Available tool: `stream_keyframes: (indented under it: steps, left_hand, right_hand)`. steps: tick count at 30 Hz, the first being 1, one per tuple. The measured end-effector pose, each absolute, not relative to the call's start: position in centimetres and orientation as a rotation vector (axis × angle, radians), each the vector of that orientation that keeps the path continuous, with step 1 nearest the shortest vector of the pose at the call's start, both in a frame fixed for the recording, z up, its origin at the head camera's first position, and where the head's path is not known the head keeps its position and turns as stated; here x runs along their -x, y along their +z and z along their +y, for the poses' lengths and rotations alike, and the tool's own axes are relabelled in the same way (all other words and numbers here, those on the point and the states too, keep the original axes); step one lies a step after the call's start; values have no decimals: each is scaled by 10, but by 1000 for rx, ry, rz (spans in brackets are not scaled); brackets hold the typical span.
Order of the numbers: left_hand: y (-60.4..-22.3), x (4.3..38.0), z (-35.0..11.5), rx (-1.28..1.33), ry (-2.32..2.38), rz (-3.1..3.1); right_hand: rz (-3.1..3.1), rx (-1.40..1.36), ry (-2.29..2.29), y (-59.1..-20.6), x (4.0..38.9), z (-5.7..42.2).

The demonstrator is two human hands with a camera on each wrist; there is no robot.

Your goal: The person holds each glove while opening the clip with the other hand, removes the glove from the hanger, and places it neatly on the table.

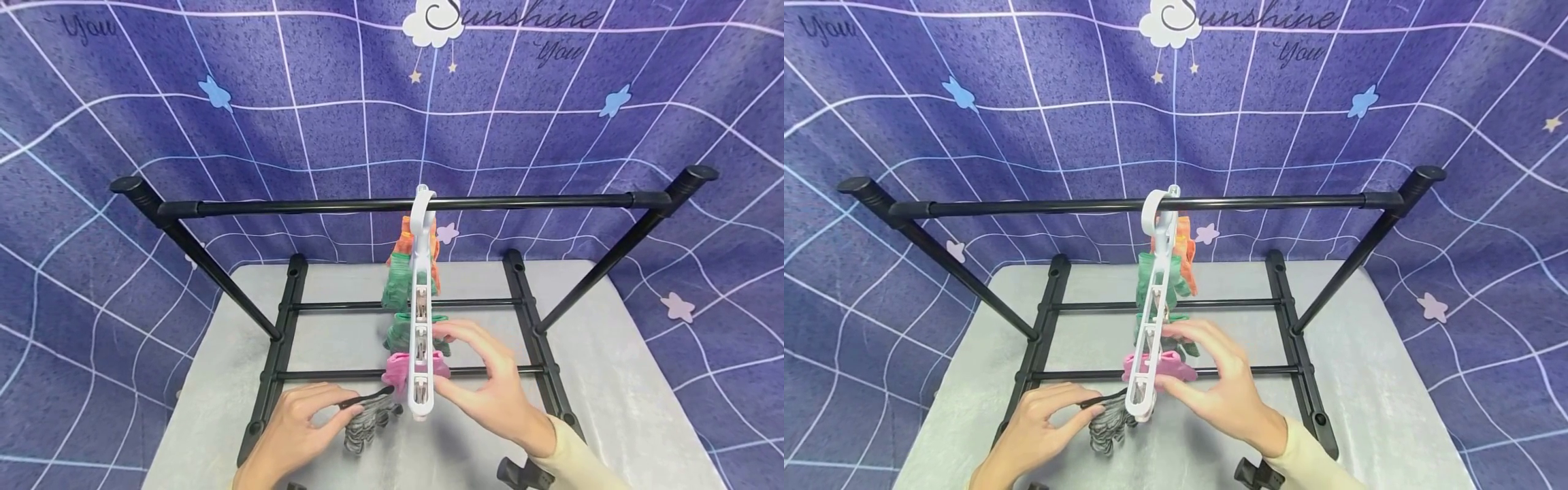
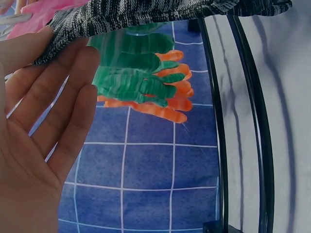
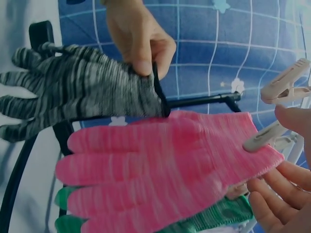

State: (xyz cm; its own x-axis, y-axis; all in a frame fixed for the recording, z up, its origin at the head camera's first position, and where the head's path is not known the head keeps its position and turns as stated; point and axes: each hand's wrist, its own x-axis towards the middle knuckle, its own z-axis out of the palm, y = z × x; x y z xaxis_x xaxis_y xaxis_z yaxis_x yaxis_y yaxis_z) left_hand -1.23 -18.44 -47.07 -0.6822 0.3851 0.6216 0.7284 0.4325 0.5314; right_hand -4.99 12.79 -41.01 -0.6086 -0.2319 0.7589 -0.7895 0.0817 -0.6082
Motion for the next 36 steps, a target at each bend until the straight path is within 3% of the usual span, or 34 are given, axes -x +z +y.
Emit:
stream_keyframes:
  steps: [18, 36]
  left_hand:
    - [-476, 12, -190, 884, -1119, -2344]
    - [-484, 11, -196, 824, -1143, -2375]
  right_hand:
    - [-1922, -895, 1599, -400, 56, 98]
    - [-1874, -962, 1655, -402, 58, 95]
